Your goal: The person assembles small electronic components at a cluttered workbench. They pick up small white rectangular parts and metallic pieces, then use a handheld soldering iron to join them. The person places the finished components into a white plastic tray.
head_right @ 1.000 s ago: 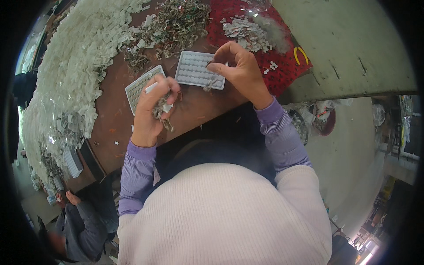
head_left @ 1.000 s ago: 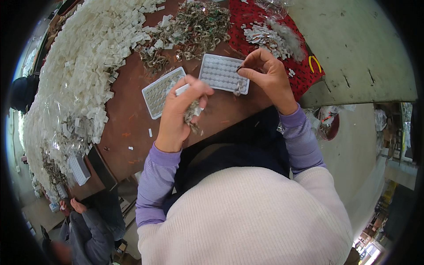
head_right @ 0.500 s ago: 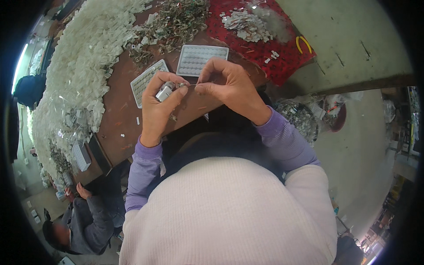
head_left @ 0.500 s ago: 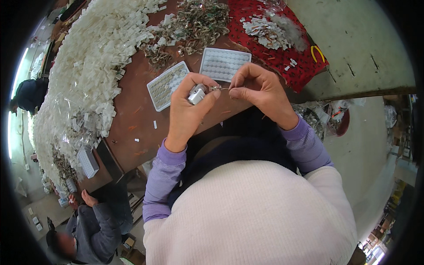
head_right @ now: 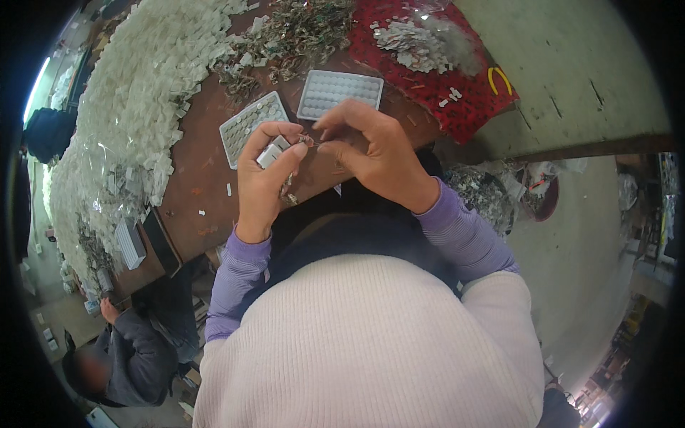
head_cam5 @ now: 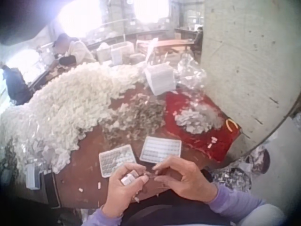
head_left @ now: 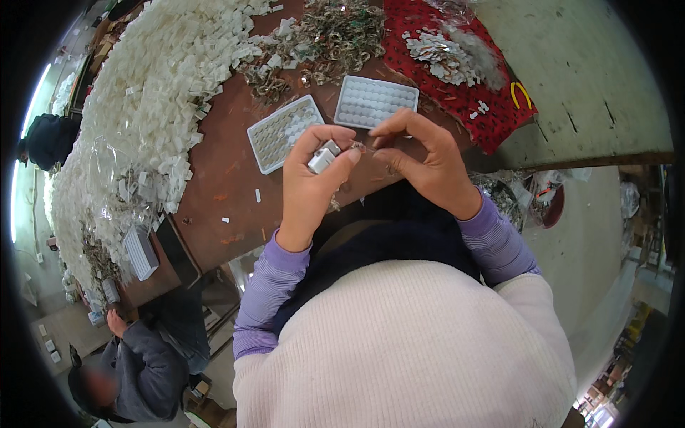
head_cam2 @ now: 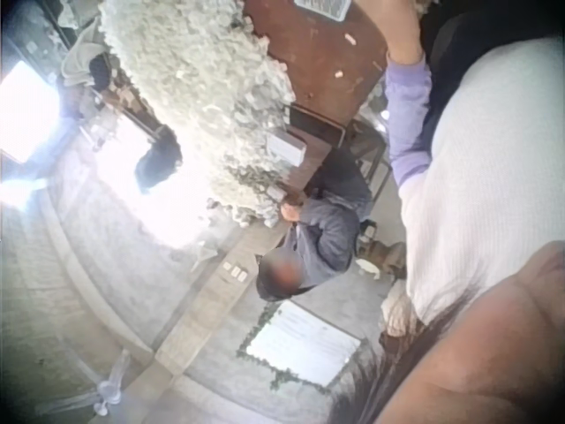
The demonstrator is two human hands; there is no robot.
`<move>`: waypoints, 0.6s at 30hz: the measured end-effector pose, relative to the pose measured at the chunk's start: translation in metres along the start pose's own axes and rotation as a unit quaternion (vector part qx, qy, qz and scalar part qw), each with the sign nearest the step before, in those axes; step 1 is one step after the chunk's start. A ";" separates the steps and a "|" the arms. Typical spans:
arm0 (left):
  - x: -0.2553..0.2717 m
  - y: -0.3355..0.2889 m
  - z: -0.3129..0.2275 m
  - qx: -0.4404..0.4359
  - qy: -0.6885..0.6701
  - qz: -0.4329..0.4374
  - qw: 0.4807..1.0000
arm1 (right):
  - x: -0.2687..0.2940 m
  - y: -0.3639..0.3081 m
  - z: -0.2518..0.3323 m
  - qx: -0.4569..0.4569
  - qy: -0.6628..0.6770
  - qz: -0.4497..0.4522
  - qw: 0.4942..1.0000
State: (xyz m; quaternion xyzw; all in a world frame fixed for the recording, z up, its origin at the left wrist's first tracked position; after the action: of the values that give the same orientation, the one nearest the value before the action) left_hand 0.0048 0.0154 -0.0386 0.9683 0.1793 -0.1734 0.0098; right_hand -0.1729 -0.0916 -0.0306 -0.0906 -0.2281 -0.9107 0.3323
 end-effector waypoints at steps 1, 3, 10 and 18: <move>-0.003 -0.001 0.000 -0.027 0.043 0.004 0.999 | 0.000 0.000 0.000 0.013 -0.010 -0.006 1.000; -0.007 0.001 0.000 -0.053 0.101 0.012 0.993 | -0.001 -0.002 -0.001 0.033 -0.048 -0.020 0.998; -0.017 0.005 -0.006 -0.056 0.220 0.013 0.974 | 0.001 -0.010 -0.016 0.099 -0.105 -0.059 0.988; -0.029 0.007 0.001 -0.029 0.188 -0.024 0.981 | -0.003 -0.019 -0.030 0.035 0.000 -0.103 0.994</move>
State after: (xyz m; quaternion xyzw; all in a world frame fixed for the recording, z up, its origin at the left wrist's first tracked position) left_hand -0.0185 -0.0010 -0.0298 0.9783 0.2065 0.0171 0.0000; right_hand -0.1836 -0.0910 -0.0645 -0.0549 -0.2679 -0.9317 0.2392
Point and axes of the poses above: each hand's wrist, its own y-axis towards the middle knuckle, its own x-axis out of the back of the hand, z = x × y, the point moved 1 cm from there along y, towards the middle knuckle, and after that the axes turned 10 degrees about -y, right-handed, at the moved point
